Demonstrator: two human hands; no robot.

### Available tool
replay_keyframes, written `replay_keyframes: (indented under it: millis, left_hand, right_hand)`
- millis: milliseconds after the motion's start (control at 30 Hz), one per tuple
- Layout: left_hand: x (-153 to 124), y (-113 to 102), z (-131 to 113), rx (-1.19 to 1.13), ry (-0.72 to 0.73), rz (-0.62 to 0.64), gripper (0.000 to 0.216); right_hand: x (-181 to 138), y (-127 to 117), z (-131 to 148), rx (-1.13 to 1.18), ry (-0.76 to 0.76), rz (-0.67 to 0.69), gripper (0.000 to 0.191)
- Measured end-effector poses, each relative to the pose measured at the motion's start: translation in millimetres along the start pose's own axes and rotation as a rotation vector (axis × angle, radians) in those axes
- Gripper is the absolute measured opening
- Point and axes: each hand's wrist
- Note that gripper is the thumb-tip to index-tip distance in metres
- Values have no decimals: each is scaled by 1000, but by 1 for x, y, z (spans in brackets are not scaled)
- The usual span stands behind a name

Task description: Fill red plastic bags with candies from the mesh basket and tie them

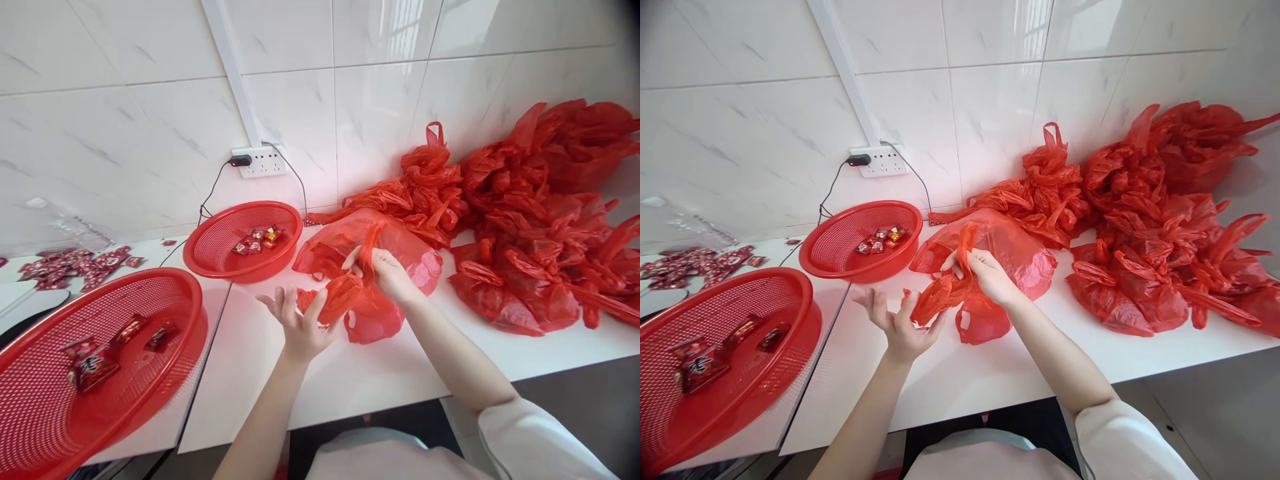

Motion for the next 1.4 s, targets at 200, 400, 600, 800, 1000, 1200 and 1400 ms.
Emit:
replay_keyframes:
  millis: [200, 400, 600, 800, 1000, 1200, 1400]
  left_hand:
    - [0, -23, -9, -272, -23, 279, 21]
    - [-13, -38, -6, -288, -574, 71, 18]
    - [-6, -47, 12, -197, -1247, -361, 19]
    - [10, -51, 27, -681, -1789, -630, 9]
    - [8, -44, 16, -715, -1793, -533, 26]
    - [7, -38, -1, -774, -1786, -423, 30]
    - [1, -47, 5, -899, -1838, -345, 30]
  right_hand:
    - [1, -1, -11, -227, -18, -196, 35]
    - [5, -25, -27, -149, 75, -533, 34]
    - [-6, -58, -27, 40, 160, -561, 19]
    - [-14, -60, -11, -14, 320, -319, 42]
    - [-40, 0, 2, -546, -432, -498, 15]
    - [-39, 59, -31, -519, -106, 193, 23]
    - [-19, 66, -71, -665, 215, 571, 37]
Point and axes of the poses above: each hand's wrist, its own x-axis towards the middle knuckle, its own y-axis out of the palm, z = x × y, and after that the axes turned 7 degrees about -z, right-handed
